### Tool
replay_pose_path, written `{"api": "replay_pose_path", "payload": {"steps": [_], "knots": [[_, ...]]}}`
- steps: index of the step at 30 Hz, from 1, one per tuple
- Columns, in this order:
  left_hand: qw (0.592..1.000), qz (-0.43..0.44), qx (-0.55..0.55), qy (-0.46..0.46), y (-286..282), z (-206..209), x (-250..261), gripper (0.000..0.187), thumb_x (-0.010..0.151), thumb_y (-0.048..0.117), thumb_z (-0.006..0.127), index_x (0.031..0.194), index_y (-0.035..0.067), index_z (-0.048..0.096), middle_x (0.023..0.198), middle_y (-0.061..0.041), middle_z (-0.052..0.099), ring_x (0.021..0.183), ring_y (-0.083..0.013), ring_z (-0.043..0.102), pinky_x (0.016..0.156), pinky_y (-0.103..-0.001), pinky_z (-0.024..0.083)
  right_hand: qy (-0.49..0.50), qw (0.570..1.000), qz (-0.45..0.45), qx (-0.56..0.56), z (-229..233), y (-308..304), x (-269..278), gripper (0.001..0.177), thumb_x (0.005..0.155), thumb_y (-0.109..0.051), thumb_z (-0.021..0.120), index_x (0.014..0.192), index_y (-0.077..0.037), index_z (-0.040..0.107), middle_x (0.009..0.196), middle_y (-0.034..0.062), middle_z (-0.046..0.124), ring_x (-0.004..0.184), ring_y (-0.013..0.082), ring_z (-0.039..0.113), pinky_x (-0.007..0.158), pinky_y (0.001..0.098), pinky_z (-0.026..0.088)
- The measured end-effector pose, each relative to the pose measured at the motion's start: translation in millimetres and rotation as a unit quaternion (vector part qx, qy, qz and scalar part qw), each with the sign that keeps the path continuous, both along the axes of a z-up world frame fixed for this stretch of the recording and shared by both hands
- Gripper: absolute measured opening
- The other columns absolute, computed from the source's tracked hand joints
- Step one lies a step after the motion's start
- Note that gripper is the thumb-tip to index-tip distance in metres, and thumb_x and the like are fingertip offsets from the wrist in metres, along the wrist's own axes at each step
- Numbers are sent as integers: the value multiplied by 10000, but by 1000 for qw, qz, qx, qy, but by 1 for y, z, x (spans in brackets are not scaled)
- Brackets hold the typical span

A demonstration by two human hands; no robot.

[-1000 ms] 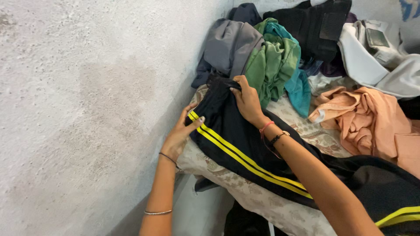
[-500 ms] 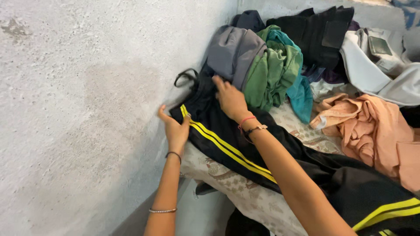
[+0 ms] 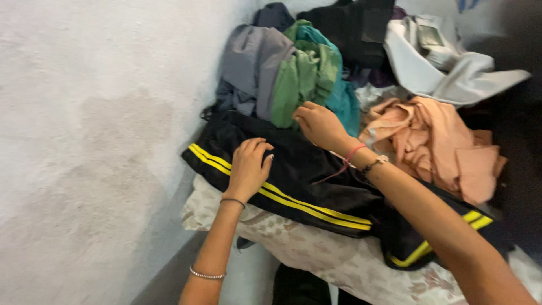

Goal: The person folds several pieces of clothing, including a pair of black track pants and a white t-shirt, and places them into a purple suitcase.

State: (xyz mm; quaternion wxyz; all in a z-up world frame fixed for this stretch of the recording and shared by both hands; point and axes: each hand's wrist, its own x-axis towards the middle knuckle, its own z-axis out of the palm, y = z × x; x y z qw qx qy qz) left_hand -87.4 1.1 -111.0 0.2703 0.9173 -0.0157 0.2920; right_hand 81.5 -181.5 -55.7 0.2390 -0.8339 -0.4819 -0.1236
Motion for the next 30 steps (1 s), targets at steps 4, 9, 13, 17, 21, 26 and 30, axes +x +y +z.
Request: {"api": "replay_pose_path", "payload": {"steps": [4, 9, 13, 17, 21, 26, 30], "knots": [[999, 16, 8, 31, -19, -18, 22, 336, 899, 227, 695, 1203, 88, 669, 1308, -104, 627, 1276, -314, 533, 1091, -489, 384, 11, 998, -60, -22, -26, -63, 11, 197, 955, -169, 599, 1008, -63, 756, 968, 191, 708, 944, 405, 668, 831, 490, 521], [996, 61, 58, 34, -32, -33, 23, 426, 909, 338, 672, 1257, 94, 643, 1374, -86, 586, 1306, -306, 507, 1125, -569, 318, 135, 979, -130, -76, -46, -100, -19, 272, 883, -279, 701, 1039, -58, 726, 923, 180, 730, 896, 372, 704, 792, 449, 545], [994, 60, 40, 80, -31, -33, 23, 469, 930, 358, 641, 1321, 101, 619, 1437, -81, 558, 1367, -305, 478, 1161, -563, 292, 59, 988, -120, 77, -55, -105, -45, 167, 925, -158, 682, 1032, -30, 667, 984, 189, 693, 935, 391, 675, 796, 456, 526], [991, 72, 81, 74, -31, -36, 27, 575, 940, 379, 605, 1427, 77, 554, 1523, -115, 494, 1416, -356, 408, 1166, -560, 257, -18, 978, -84, 190, -50, -108, -70, 126, 971, -78, 629, 1076, -26, 581, 1011, 182, 617, 953, 390, 636, 831, 453, 517], [984, 88, 105, 112, -31, -38, 29, 592, 947, 408, 581, 1429, 67, 536, 1551, -118, 469, 1446, -350, 386, 1179, -550, 246, -48, 995, 85, 28, -35, -108, -92, 160, 861, -58, 626, 1019, -76, 616, 975, 148, 626, 897, 354, 636, 797, 442, 513], [983, 88, 98, 125, -30, -40, 29, 596, 944, 417, 583, 1414, 51, 545, 1546, -124, 470, 1456, -341, 377, 1188, -545, 242, 65, 994, 91, 12, -22, -98, -105, 310, 909, -184, 729, 1166, -49, 621, 954, 105, 685, 886, 320, 684, 794, 407, 533], [985, 88, 95, 117, -31, -42, 30, 592, 944, 416, 583, 1408, 51, 554, 1542, -129, 470, 1449, -344, 375, 1181, -548, 241, 212, 974, -43, 66, -21, -86, -99, 616, 892, -234, 717, 1439, -74, 483, 967, 89, 722, 711, 256, 698, 690, 362, 548]]}}
